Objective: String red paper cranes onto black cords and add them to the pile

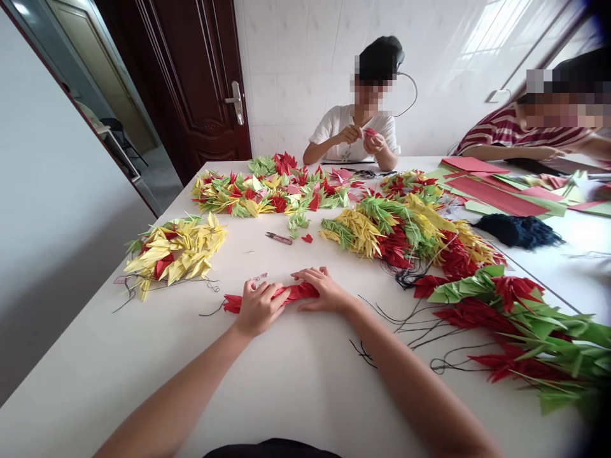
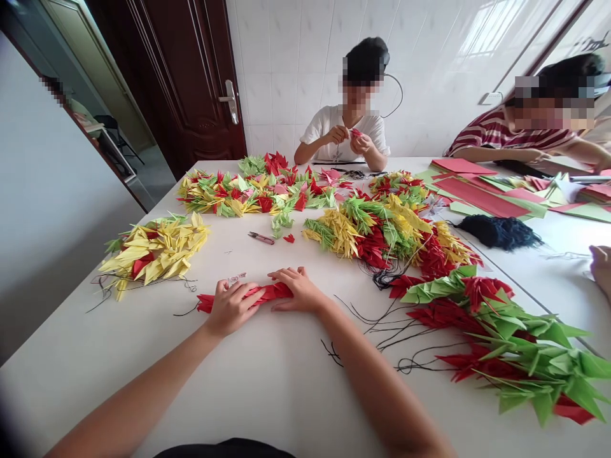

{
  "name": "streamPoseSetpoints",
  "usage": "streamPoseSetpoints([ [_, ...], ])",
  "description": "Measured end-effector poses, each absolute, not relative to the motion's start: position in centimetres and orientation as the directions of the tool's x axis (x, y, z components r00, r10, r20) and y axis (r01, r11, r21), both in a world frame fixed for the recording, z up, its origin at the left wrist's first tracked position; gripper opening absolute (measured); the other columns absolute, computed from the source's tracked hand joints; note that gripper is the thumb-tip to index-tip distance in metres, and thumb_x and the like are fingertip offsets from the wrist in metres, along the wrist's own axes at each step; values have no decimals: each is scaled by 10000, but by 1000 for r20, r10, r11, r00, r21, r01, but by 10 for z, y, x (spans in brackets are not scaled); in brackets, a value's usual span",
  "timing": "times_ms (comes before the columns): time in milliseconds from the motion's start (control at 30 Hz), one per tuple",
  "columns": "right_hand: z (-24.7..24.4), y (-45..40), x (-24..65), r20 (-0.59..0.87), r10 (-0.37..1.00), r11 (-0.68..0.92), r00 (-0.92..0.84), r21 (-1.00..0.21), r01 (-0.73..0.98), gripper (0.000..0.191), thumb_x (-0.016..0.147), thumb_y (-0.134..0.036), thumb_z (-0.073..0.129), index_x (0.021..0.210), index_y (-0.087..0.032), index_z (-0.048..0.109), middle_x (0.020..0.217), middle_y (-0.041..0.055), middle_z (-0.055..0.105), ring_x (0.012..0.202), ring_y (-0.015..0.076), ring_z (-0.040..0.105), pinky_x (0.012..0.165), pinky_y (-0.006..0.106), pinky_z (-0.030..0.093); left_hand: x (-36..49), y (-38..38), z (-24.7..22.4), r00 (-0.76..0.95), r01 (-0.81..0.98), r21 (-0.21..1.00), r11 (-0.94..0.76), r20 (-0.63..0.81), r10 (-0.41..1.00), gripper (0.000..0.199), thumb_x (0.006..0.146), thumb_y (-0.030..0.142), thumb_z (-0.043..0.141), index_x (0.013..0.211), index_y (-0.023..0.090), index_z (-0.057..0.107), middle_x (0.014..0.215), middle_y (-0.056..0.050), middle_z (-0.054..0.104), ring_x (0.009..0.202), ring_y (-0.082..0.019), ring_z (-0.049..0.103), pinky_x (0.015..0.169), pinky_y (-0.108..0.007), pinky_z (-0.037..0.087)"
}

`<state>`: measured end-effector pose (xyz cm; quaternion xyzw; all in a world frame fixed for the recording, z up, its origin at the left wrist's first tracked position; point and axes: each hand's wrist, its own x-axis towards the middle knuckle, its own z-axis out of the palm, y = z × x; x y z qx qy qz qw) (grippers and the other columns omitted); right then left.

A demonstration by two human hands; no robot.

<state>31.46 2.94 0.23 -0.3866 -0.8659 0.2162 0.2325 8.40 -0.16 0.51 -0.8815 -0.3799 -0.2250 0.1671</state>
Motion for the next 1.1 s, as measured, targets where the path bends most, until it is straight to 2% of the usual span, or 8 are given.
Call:
streamPoseSetpoints([
  [167,-1,30,310,279,764,619,-582,-571,539,317,792,-382,681,1061,-220,636,1091,86,662,1019,236,588,921,408,345,84,-1,4,606,749,-125,-651,527,596,309,886,204,579,1177,281,649,1039,-56,724,808,-199,643,766,-377,313],
  [333,-3,35,317,289,789,588,-542,-610,531,318,773,-373,689,1045,-215,642,1042,73,683,983,224,607,932,404,383,77,2,5,587,772,-108,-626,498,638,398,850,167,612,1235,265,612,1019,-58,728,885,-220,654,743,-363,308],
  [467,-2,36,322,269,814,550,-514,-641,535,302,749,-352,694,1013,-212,652,981,52,696,919,204,622,912,382,418,73,3,4,556,794,-82,-602,499,665,344,851,144,579,1147,299,659,1034,-48,722,876,-212,636,748,-380,308],
  [600,-2,37,323,247,833,516,-495,-669,535,296,756,-368,690,1013,-223,664,976,37,705,904,192,626,897,361,435,74,0,9,525,819,-50,-571,467,712,294,766,117,586,950,309,711,1237,-44,649,998,-260,587,807,-442,313],
  [700,-1,37,323,237,834,508,-497,-680,528,334,736,-391,715,1022,-226,667,988,34,708,915,199,625,915,374,426,79,-5,16,531,816,-8,-578,404,745,308,697,211,629,985,293,699,1356,-63,566,1089,-320,534,837,-497,312],
  [833,0,36,323,230,826,511,-515,-692,511,355,731,-422,731,1026,-233,675,1009,35,707,934,203,623,934,379,415,86,-8,18,527,809,21,-587,417,741,213,808,344,583,976,295,703,1289,-66,617,1109,-320,533,849,-508,299],
  [900,0,36,324,227,826,509,-516,-696,507,360,735,-433,732,1031,-235,678,1014,36,707,943,204,623,931,375,418,88,-8,16,513,815,14,-580,448,732,166,854,300,557,899,298,717,1248,-41,646,1105,-297,547,837,-482,294],
  [1100,0,37,324,221,810,523,-543,-691,499,345,731,-407,733,1033,-247,686,1005,29,704,952,204,624,936,370,415,86,-6,8,501,817,4,-577,491,713,162,816,191,601,746,280,716,1152,-11,692,1070,-275,568,795,-440,274],
])
